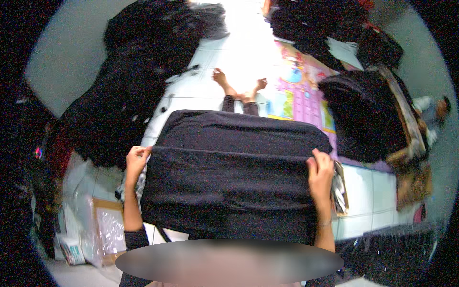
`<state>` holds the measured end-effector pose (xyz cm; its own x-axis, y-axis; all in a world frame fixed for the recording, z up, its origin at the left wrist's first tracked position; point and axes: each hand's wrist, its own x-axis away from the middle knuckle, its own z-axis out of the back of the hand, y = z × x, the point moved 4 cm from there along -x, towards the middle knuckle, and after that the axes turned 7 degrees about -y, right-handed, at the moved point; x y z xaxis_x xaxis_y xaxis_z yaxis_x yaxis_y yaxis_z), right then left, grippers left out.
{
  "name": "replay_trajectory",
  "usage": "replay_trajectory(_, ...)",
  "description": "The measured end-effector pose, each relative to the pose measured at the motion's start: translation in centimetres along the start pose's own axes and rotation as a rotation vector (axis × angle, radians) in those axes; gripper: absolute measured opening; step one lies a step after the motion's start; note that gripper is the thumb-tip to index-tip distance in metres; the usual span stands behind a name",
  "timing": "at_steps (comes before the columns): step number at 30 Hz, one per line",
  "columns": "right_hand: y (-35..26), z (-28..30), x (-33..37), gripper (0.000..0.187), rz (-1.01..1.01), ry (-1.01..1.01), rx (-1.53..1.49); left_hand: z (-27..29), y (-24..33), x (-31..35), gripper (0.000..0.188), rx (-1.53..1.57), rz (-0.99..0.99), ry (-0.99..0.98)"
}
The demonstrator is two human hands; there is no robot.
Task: The person folds a black t-shirt on a small blue folding board, places it into a clear plastic bag, and sets the packaged item aside. The person repeats this process with additional shirts, folding each one and bagging it individually.
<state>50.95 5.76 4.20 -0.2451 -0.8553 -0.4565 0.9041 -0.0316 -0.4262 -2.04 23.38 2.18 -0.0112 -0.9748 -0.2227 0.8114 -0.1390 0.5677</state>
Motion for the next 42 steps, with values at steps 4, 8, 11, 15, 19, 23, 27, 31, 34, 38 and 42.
replay_trajectory(4,15.6,-1.6,0.0,0.045,-0.311,-0.249,-0.346,-2.8,-0.7,-2.6,0.035,0.22,0.039,-0.073)
replay_trajectory(8,20.6,-3.4,2.3,0.043,-0.286,-0.413,-0.487,-2.5,-1.7,-1.3,0.017,0.51,0.076,-0.075)
replay_trajectory(11,20.5,-0.8,1.1,0.025,-0.389,-0.463,-0.573,0.5,-1.7,-0.5,0.013,0.552,-0.002,0.107)
replay_trajectory(15,16.9,3.7,-4.0,0.023,-0.246,-0.45,-0.489,5.0,-2.3,-1.5,0.019,0.552,0.066,0.175)
replay_trajectory(19,13.0,3.6,-8.1,0.026,-0.143,-0.368,-0.271,5.7,-3.9,-5.1,0.027,0.457,0.115,0.167)
replay_trajectory(23,9.9,3.2,-7.0,0.023,-0.003,-0.318,0.264,2.9,-4.0,-5.2,0.048,0.119,0.216,0.062)
replay_trajectory(27,6.7,4.6,-0.5,0.059,0.02,-0.606,-0.115,2.5,1.6,1.9,0.071,0.259,-0.234,-0.172)
replay_trajectory(31,4.4,4.3,5.1,0.078,-0.132,-0.712,0.07,0.9,5.9,8.1,0.078,-0.079,-0.452,-0.47)
replay_trajectory(34,3.0,3.2,5.6,0.069,0.125,-0.486,0.491,-0.5,6.0,8.1,0.073,-0.319,-0.5,-0.441)
replay_trajectory(38,2.6,2.9,5.8,0.054,0.133,-0.39,0.539,-1.5,4.3,7.1,0.069,-0.239,-0.444,-0.378)
replay_trajectory(42,0.9,2.8,6.8,0.06,-0.036,-0.617,0.752,-1.5,3.9,7.6,0.076,-0.241,-0.49,-0.341)
